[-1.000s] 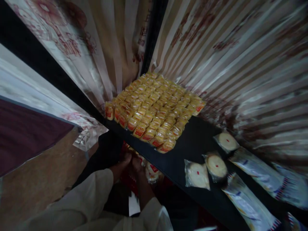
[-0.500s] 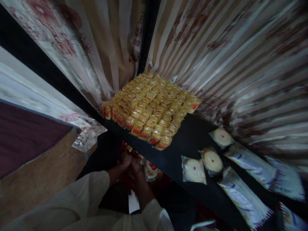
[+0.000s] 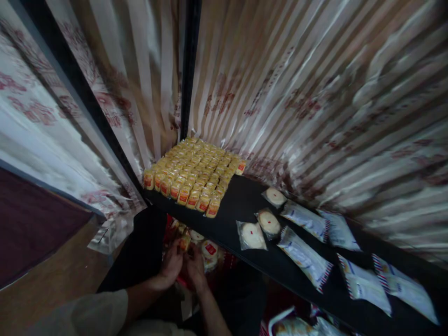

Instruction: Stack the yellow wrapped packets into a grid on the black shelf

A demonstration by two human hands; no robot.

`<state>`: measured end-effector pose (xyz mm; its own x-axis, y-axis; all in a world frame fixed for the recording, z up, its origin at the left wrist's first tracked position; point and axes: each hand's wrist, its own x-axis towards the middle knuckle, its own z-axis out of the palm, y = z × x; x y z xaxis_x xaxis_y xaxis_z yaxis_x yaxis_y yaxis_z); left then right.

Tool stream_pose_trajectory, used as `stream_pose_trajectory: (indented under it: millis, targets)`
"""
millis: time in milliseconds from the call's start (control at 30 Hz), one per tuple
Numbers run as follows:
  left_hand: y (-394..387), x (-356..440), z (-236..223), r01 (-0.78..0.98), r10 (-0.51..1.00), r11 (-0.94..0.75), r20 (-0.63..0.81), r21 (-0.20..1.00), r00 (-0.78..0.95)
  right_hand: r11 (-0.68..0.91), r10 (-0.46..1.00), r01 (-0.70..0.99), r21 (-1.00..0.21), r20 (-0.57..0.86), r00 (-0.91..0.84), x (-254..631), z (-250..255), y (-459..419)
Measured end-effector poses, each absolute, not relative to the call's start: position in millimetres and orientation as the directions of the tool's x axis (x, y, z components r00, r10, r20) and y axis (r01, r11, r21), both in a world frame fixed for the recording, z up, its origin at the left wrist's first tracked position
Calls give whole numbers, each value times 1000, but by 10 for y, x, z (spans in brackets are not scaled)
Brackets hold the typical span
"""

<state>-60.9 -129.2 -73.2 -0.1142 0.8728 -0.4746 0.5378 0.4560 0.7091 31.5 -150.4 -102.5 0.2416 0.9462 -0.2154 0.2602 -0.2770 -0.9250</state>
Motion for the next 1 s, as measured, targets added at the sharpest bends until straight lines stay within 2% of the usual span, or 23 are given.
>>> stream_pose_trajectory:
  millis: [167,333,567,900,1000]
  targets:
    - [-1451,-491,-428,514,926,336,-376,789,-29,-298,911,296,-907,-178,373,473,-786,-1669]
    - [-1487,-275,-86,451,973,183,-226,873,41,-188,906,347,-919,-26,422,729,-413,-1738]
    - [-1359,24,459,349,980,14,-82,937,179,-172,871,239,-956,-34,490,1128,34,-1616]
    - [-619,822,721,212,967,34,-86,977,241,-66,832,283,-957,104,546,1770,307,-702]
    - [-337,1037,657,40,974,137,-142,990,175,-25,844,288,-957,134,520,1951,210,-343]
